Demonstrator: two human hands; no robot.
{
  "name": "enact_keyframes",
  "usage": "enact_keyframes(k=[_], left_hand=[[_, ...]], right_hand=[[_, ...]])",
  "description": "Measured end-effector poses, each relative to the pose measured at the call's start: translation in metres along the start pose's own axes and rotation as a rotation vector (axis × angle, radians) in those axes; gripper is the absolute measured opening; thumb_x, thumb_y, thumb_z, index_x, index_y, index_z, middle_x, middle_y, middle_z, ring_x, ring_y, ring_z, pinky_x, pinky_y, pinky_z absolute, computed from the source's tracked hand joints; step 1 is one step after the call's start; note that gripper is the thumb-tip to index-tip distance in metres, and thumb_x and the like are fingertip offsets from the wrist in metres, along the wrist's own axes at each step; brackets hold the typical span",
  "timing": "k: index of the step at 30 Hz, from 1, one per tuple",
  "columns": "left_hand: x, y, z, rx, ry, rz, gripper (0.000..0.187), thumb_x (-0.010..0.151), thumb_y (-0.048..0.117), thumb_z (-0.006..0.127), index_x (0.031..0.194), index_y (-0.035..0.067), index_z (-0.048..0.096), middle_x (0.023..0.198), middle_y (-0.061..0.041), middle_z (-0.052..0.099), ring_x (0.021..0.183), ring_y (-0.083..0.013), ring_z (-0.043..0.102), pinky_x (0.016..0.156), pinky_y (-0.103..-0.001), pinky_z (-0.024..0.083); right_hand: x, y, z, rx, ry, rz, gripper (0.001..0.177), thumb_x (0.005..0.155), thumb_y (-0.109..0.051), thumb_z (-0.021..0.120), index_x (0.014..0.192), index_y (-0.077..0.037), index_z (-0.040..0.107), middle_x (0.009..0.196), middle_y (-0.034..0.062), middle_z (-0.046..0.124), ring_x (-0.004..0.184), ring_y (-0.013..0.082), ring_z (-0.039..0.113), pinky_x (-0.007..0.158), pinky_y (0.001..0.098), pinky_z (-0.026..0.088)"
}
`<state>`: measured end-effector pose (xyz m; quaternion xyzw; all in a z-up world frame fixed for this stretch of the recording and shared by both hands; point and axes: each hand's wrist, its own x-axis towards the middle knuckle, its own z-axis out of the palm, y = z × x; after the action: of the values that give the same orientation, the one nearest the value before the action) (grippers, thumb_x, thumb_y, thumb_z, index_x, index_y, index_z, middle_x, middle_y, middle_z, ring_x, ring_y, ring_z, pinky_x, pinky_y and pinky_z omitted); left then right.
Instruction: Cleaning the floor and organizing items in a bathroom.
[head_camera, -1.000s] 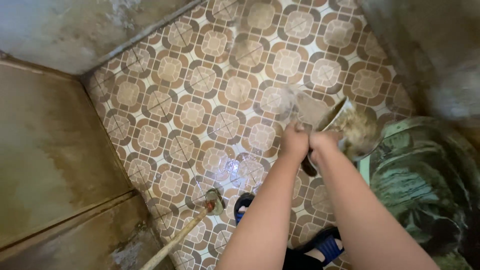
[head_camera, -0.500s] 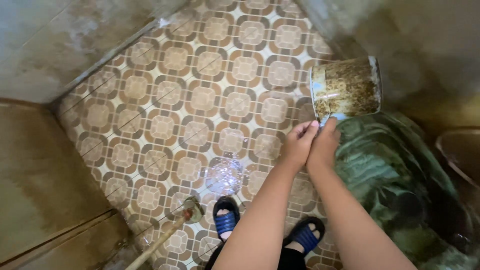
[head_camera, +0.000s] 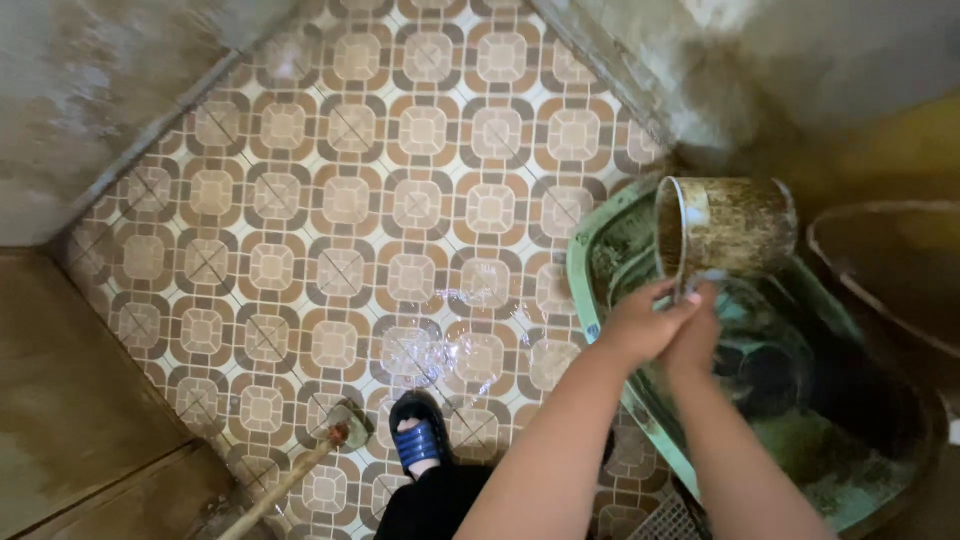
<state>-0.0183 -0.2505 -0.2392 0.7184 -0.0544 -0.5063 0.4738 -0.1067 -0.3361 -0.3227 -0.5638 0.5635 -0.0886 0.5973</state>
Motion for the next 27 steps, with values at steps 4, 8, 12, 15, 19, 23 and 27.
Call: enact_keyframes(k=[4, 8, 12, 15, 19, 23, 27], left_hand=[[0.019, -0.034, 0.044, 0.064, -0.051, -0.048, 0.076, 0.087, 0.059, 0.064, 0.149, 0.015, 0.055, 0.144, -0.023, 0.059, 0.134, -0.0387, 0.054, 0.112, -0.043, 0.04], [0.03, -0.068, 0.073, -0.105, -0.155, -0.073, 0.087, 0.089, 0.062, 0.057, 0.158, 0.012, 0.04, 0.155, -0.021, 0.047, 0.14, -0.0381, 0.048, 0.111, -0.049, 0.04], [0.049, -0.105, 0.098, -0.111, -0.206, -0.087, 0.098, 0.088, 0.065, 0.054, 0.164, 0.01, 0.026, 0.162, -0.021, 0.035, 0.147, -0.04, 0.035, 0.115, -0.051, 0.032], [0.056, -0.123, 0.108, -0.103, -0.186, -0.092, 0.097, 0.088, 0.068, 0.054, 0.162, 0.009, 0.031, 0.164, -0.021, 0.034, 0.149, -0.0404, 0.032, 0.116, -0.051, 0.029], [0.051, -0.154, 0.112, -0.144, -0.113, -0.146, 0.099, 0.086, 0.067, 0.057, 0.161, 0.006, 0.034, 0.161, -0.025, 0.038, 0.148, -0.0414, 0.036, 0.117, -0.048, 0.03], [0.024, -0.152, 0.094, -0.154, -0.037, -0.065, 0.096, 0.086, 0.067, 0.057, 0.152, -0.001, 0.045, 0.153, -0.027, 0.05, 0.141, -0.0418, 0.047, 0.114, -0.048, 0.037], [0.019, -0.154, 0.093, -0.119, 0.128, -0.073, 0.105, 0.092, 0.055, 0.072, 0.164, 0.002, 0.017, 0.167, -0.029, 0.017, 0.153, -0.0445, 0.018, 0.114, -0.05, 0.027]], right_hand=[[0.004, 0.037, -0.034, -0.498, 0.042, -0.244, 0.022, 0.112, -0.025, 0.041, 0.107, -0.003, 0.044, 0.095, 0.016, 0.061, 0.081, 0.0282, 0.058, 0.072, 0.0477, 0.048], [0.043, 0.101, -0.051, -0.711, 0.031, 0.008, 0.022, 0.11, -0.025, 0.044, 0.118, -0.005, 0.041, 0.099, 0.0202, 0.06, 0.083, 0.0384, 0.061, 0.069, 0.0513, 0.049], [0.056, 0.121, -0.058, -0.917, 0.013, 0.059, 0.028, 0.11, -0.023, 0.048, 0.128, -0.004, 0.041, 0.109, 0.0284, 0.056, 0.093, 0.0479, 0.06, 0.072, 0.0549, 0.047], [0.099, 0.182, -0.076, -0.719, 0.038, 0.197, 0.034, 0.122, -0.034, 0.037, 0.139, -0.005, 0.044, 0.122, 0.0268, 0.058, 0.103, 0.0446, 0.06, 0.083, 0.0544, 0.047], [0.105, 0.225, -0.071, -1.155, -0.142, -0.175, 0.05, 0.104, -0.015, 0.051, 0.147, 0.005, 0.035, 0.12, 0.0308, 0.058, 0.098, 0.0448, 0.063, 0.077, 0.0528, 0.051], [0.084, 0.195, -0.063, -0.745, -0.193, 0.276, 0.029, 0.106, -0.014, 0.047, 0.127, 0.007, 0.049, 0.11, 0.0241, 0.06, 0.095, 0.0349, 0.061, 0.073, 0.051, 0.05], [0.026, 0.157, -0.058, -0.231, -0.094, 0.24, 0.041, 0.107, -0.025, 0.069, 0.115, 0.014, 0.062, 0.094, 0.0179, 0.062, 0.08, 0.0277, 0.052, 0.066, 0.0497, 0.041]])
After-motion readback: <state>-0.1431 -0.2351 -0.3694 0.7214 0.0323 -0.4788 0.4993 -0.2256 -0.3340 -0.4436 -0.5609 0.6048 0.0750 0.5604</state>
